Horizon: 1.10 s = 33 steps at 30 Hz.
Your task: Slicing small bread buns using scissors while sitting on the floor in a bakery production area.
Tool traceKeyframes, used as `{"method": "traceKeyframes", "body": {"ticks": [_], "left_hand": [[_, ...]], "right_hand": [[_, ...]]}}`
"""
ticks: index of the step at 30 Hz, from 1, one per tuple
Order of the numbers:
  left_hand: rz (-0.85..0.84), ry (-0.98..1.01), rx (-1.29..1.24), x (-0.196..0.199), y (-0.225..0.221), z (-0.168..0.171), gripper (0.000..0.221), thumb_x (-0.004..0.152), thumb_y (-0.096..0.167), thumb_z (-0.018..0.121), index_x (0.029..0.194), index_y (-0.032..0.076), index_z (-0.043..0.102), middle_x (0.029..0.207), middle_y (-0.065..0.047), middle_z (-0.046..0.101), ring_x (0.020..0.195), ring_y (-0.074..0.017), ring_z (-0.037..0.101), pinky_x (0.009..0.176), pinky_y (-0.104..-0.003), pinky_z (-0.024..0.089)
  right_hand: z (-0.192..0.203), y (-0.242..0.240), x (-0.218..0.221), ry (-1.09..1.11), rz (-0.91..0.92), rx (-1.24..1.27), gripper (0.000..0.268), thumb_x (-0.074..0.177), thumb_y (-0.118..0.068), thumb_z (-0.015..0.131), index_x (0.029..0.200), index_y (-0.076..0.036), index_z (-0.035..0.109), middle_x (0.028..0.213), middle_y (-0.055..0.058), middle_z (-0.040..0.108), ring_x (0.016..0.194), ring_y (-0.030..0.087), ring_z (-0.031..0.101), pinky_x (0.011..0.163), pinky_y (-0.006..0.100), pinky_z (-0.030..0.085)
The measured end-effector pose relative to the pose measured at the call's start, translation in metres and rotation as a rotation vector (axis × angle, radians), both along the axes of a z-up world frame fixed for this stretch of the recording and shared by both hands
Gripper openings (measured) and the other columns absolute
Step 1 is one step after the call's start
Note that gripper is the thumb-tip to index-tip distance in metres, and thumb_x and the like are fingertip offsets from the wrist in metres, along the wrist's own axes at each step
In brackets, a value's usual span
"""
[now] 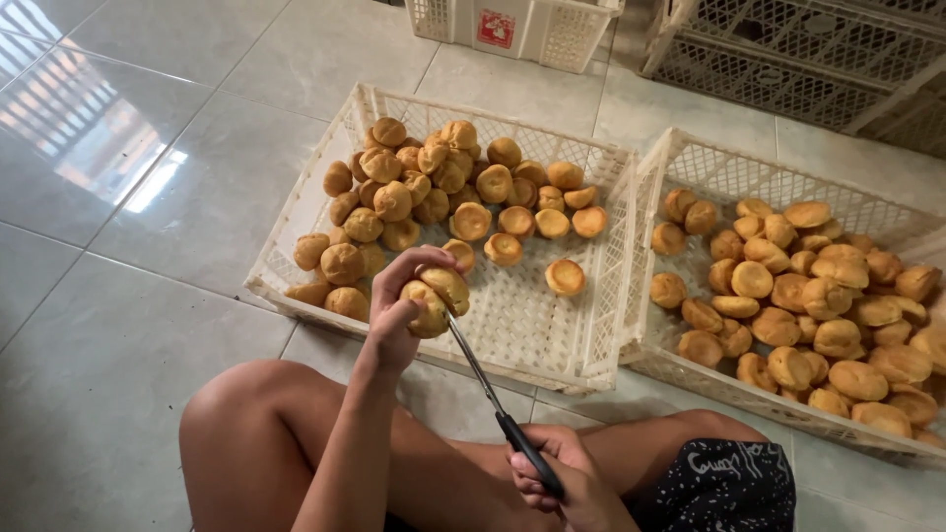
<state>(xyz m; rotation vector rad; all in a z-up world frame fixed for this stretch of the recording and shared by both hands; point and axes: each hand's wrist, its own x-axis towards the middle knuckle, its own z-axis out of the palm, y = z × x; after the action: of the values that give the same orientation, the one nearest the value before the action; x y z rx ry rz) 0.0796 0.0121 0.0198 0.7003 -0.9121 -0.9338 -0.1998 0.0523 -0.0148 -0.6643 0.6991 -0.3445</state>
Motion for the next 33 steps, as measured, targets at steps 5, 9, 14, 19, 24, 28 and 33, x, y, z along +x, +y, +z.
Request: {"method": "traceKeyframes", "body": {"ticks": [5,9,14,19,24,28,33], "left_hand": [[0.020,-0.021,-0.021,-0.002,-0.004,-0.005,0.034,0.094,0.028,0.056,0.107,-0.001,0.069,0.112,-0.013,0.066,0.108,-0.0242,0.059,0.098,-0.036,0.045],[0.013,-0.107,0.009,-0.004,-0.004,-0.001,0.029,0.094,0.018,0.052,0.105,-0.001,0.071,0.109,-0.014,0.067,0.103,-0.0238,0.060,0.096,-0.035,0.047],[0.051,-0.052,0.079,-0.008,-0.006,-0.008,0.030,0.088,0.017,0.052,0.105,0.000,0.070,0.110,-0.016,0.069,0.098,-0.0235,0.063,0.089,-0.034,0.052],[0.032,0.814,0.245,-0.019,-0.018,-0.014,0.047,0.084,0.028,0.064,0.124,0.004,0.059,0.117,-0.018,0.063,0.106,-0.0290,0.061,0.096,-0.042,0.052],[-0.016,0.640,0.573,-0.059,-0.048,-0.037,0.064,0.071,0.003,0.044,0.134,0.014,0.050,0.140,-0.017,0.047,0.117,-0.0343,0.046,0.102,-0.052,0.044],[-0.163,0.539,0.691,-0.127,-0.102,-0.010,0.066,0.079,0.010,0.052,0.144,0.013,0.050,0.145,-0.017,0.047,0.126,-0.0343,0.048,0.107,-0.057,0.049],[0.370,-1.125,0.175,-0.150,-0.200,-0.062,0.052,0.081,0.029,0.084,0.122,0.007,0.060,0.124,-0.025,0.049,0.103,-0.0402,0.059,0.081,-0.051,0.052]], "right_hand": [[-0.010,0.003,-0.009,0.127,-0.139,0.107,0.029,0.088,0.000,0.070,0.111,0.014,0.059,0.068,0.013,0.054,0.054,0.012,0.042,0.044,0.021,0.026],[0.005,0.000,-0.008,0.149,-0.102,0.090,0.016,0.092,0.000,0.065,0.103,0.012,0.062,0.065,0.011,0.054,0.052,0.010,0.039,0.043,0.020,0.023],[0.014,-0.009,-0.020,0.096,-0.018,0.087,0.013,0.092,-0.005,0.067,0.096,0.006,0.062,0.063,0.006,0.052,0.048,0.007,0.036,0.042,0.020,0.021],[0.025,-0.018,-0.056,-0.091,-0.018,0.084,0.016,0.089,-0.006,0.070,0.096,0.005,0.060,0.061,0.001,0.048,0.048,0.007,0.034,0.043,0.021,0.019],[0.041,-0.028,-0.066,-0.428,-0.204,0.013,0.033,0.086,-0.023,0.071,0.090,0.005,0.054,0.061,0.002,0.044,0.050,0.006,0.030,0.041,0.020,0.018],[0.046,-0.032,-0.072,-0.551,-0.242,0.013,0.031,0.085,-0.022,0.071,0.087,0.003,0.052,0.060,0.003,0.043,0.051,0.008,0.031,0.043,0.020,0.020],[0.031,-0.043,-0.087,-0.485,-0.290,-0.094,0.037,0.084,-0.029,0.078,0.092,0.002,0.058,0.063,0.002,0.046,0.052,0.008,0.033,0.046,0.021,0.022]]}}
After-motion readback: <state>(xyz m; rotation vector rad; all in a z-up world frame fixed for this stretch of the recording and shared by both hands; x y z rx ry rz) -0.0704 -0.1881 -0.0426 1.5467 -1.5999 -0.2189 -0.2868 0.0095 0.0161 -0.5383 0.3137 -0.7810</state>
